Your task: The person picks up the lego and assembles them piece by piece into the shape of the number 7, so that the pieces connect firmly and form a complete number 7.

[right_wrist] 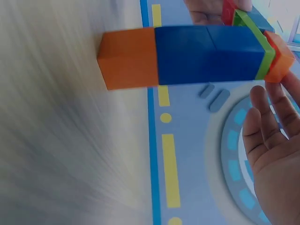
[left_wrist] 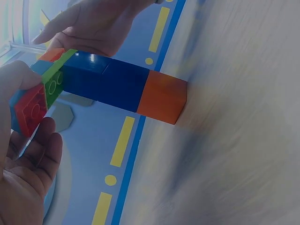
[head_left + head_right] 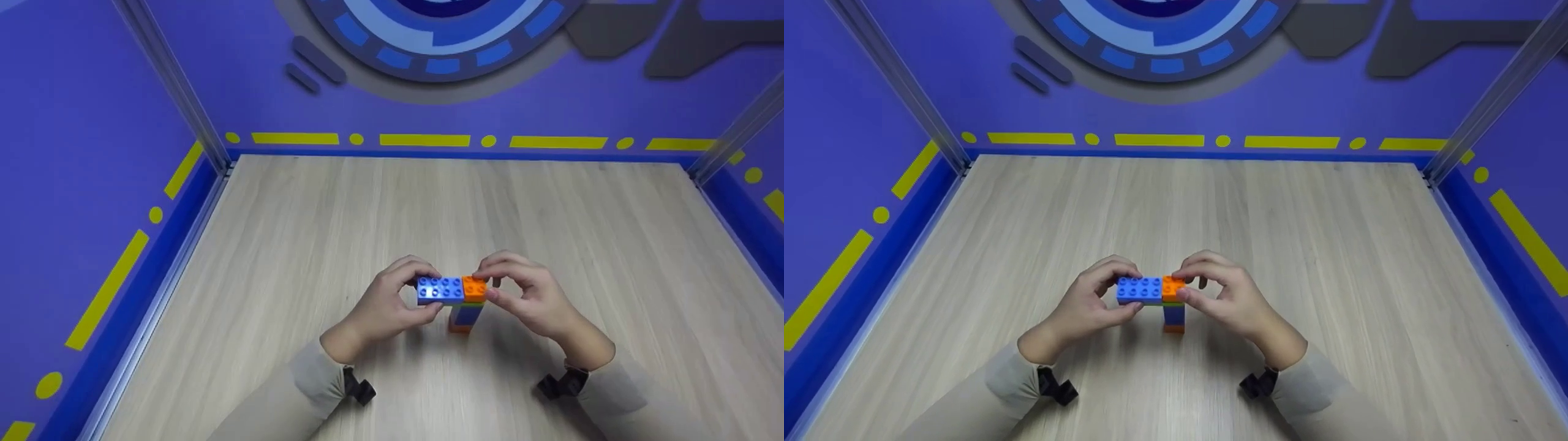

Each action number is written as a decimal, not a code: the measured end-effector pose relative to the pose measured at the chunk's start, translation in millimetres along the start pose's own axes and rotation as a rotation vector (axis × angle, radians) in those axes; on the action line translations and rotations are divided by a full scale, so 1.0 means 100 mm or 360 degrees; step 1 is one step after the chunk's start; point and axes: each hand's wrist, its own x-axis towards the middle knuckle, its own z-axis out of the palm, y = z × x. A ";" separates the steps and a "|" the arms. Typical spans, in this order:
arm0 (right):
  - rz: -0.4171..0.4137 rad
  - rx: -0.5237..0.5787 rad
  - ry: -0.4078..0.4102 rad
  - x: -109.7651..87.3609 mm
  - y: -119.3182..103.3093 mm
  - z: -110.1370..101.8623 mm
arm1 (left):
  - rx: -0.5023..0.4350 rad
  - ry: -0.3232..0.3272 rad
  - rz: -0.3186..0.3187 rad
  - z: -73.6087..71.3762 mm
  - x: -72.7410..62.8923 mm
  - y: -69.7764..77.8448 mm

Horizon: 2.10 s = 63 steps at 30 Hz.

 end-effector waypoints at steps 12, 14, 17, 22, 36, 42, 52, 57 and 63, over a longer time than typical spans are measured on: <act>0.0213 0.0363 0.0173 -0.09 0.05 0.25 | -0.0009 0.0016 0.0033 0.01 0.01 0.00; 0.0214 0.0395 0.0200 -0.09 0.07 0.30 | -0.0003 0.0017 0.0040 0.01 0.01 0.00; 0.0211 0.0403 0.0244 -0.10 0.10 0.36 | 0.0012 0.0023 0.0045 0.00 0.01 -0.01; 0.0154 0.0443 0.0287 -0.12 0.15 0.45 | 0.0031 0.0047 0.0032 -0.01 0.02 -0.02; 0.0074 0.0659 0.0222 -0.17 0.20 0.47 | 0.0027 0.0044 0.0009 0.05 0.00 -0.01; -0.0025 0.0743 0.0193 -0.18 0.26 0.47 | 0.0037 0.0039 0.0006 0.07 0.00 -0.01; -0.0142 0.0741 0.0122 -0.12 0.34 0.45 | 0.0066 0.0066 0.0024 0.05 -0.01 0.00; -0.0086 0.0841 0.0123 -0.11 0.32 0.46 | 0.0094 0.0063 0.0057 0.04 0.00 0.00; -0.0122 0.0843 0.0102 -0.13 0.32 0.45 | 0.0127 -0.0006 0.0092 0.03 0.00 0.01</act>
